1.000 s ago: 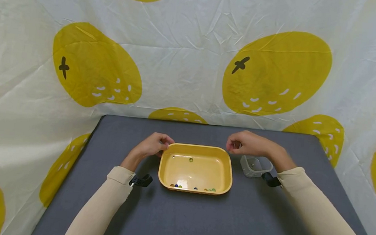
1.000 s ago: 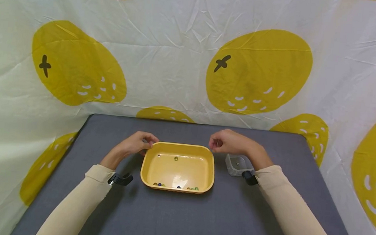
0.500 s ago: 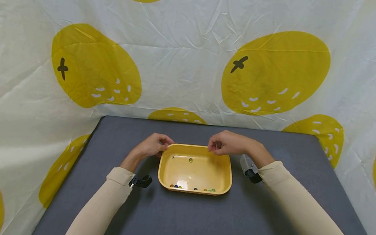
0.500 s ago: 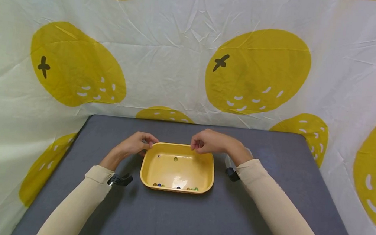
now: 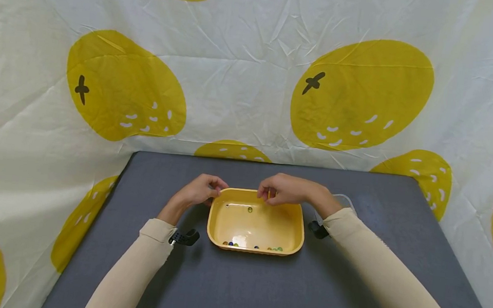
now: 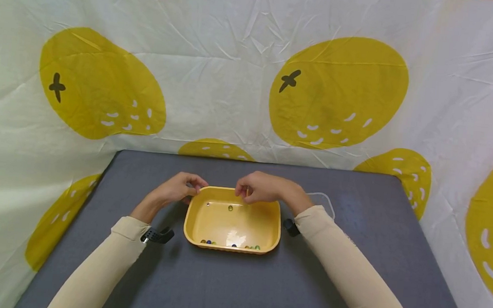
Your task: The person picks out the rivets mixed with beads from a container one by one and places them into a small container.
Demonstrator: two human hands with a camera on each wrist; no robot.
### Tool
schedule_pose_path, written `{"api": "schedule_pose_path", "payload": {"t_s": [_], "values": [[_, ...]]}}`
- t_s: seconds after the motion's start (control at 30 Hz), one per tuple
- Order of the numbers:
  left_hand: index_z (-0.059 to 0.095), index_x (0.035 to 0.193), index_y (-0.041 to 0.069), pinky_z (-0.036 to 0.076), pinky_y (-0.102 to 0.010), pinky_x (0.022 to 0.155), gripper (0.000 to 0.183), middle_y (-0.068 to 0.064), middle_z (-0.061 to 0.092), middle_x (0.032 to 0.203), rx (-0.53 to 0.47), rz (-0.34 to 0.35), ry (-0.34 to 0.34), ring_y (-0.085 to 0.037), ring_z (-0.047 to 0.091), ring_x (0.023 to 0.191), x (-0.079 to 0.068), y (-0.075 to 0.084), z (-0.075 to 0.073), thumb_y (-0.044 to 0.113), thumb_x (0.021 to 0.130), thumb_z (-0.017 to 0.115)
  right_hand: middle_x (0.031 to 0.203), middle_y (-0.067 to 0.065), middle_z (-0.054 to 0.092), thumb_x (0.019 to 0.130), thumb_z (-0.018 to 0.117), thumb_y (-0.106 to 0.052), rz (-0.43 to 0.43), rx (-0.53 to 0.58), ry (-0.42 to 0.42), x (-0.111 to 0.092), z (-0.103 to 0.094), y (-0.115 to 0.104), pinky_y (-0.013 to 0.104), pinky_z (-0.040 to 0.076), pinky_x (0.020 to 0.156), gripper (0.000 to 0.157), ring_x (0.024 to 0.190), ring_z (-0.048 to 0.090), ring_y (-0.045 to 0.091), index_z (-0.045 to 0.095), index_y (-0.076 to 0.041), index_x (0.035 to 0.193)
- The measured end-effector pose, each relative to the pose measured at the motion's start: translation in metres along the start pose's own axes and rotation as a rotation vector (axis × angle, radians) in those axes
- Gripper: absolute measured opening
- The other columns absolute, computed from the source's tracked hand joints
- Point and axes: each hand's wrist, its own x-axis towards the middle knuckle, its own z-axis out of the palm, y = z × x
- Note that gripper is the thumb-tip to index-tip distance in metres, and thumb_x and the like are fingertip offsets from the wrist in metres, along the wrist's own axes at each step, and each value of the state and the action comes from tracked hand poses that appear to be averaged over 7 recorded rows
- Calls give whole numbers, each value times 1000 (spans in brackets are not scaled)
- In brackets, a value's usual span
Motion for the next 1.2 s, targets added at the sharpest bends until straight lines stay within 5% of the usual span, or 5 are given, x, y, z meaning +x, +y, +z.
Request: {"api": "schedule_pose_path", "payload": {"t_s": [0.77, 1.2], "values": [[72, 119, 3, 57, -33, 63, 24, -14, 58, 100, -6, -5, -7, -27, 63, 83, 0, 5, -4, -1, 99, 59, 137, 18, 60, 97, 65, -3, -43, 92, -145, 49, 25, -15, 38, 52, 100, 43, 118, 64, 33, 58, 3, 138], [73, 117, 4, 58, -34, 63, 25, -13, 58, 98, -27, -5, -13, -23, 61, 81, 1, 4, -5, -4, 97, 59, 144, 12, 56, 98, 65, -6, -36, 13, -193, 75, 48, -18, 33, 50, 101, 51, 113, 62, 20, 50, 1, 146]]}}
